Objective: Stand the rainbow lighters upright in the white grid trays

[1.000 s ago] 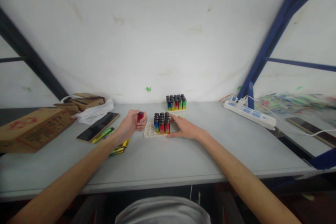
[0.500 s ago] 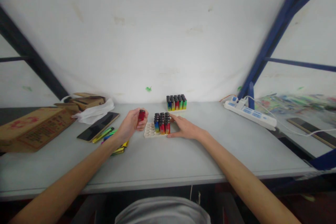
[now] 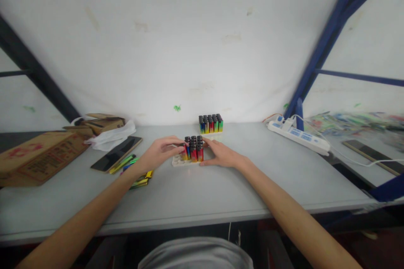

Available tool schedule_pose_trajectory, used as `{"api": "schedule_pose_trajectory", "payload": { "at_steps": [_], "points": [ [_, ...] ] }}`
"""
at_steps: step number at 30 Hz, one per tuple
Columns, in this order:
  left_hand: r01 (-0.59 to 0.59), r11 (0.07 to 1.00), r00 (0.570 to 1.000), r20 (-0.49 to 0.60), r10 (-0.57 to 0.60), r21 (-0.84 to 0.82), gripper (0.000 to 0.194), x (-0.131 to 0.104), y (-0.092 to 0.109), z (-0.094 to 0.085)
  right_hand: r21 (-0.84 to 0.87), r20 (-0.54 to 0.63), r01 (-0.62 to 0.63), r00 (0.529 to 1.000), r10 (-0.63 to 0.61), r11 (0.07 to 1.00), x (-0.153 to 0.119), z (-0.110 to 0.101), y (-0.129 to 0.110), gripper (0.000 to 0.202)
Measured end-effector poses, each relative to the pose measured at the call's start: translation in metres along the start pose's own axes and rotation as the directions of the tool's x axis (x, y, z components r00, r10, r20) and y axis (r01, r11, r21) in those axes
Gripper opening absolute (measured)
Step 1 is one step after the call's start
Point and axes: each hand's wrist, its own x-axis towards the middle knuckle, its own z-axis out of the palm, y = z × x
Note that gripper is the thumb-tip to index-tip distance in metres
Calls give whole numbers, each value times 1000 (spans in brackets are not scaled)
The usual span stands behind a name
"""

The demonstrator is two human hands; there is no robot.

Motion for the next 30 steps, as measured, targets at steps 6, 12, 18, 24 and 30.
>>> {"api": "schedule_pose_trajectory", "payload": {
  "at_steps": [6,12,18,24,30],
  "points": [
    [-26,991,998,61,18,128,38,-2,-3,2,-7,3,-16,1000,16,1000,0,1,1,101],
    [-81,968,995,67,67,238,30,-4,-2,5,-6,11,0,1000,0,1000,0,-1,-2,98],
    [-77,951,995,85,54,300,44,-4,1,5,-5,11,8,1000,-8,1000,1,0,0,97],
    [88,875,993,29,-115,476,34,-5,1,-44,-6,4,-2,1000,2,1000,-1,1,3,100],
    [353,670,904,-53,-425,653,32,-20,-24,-103,-24,2,-30,1000,30,999,-3,2,5,101]
  ]
}}
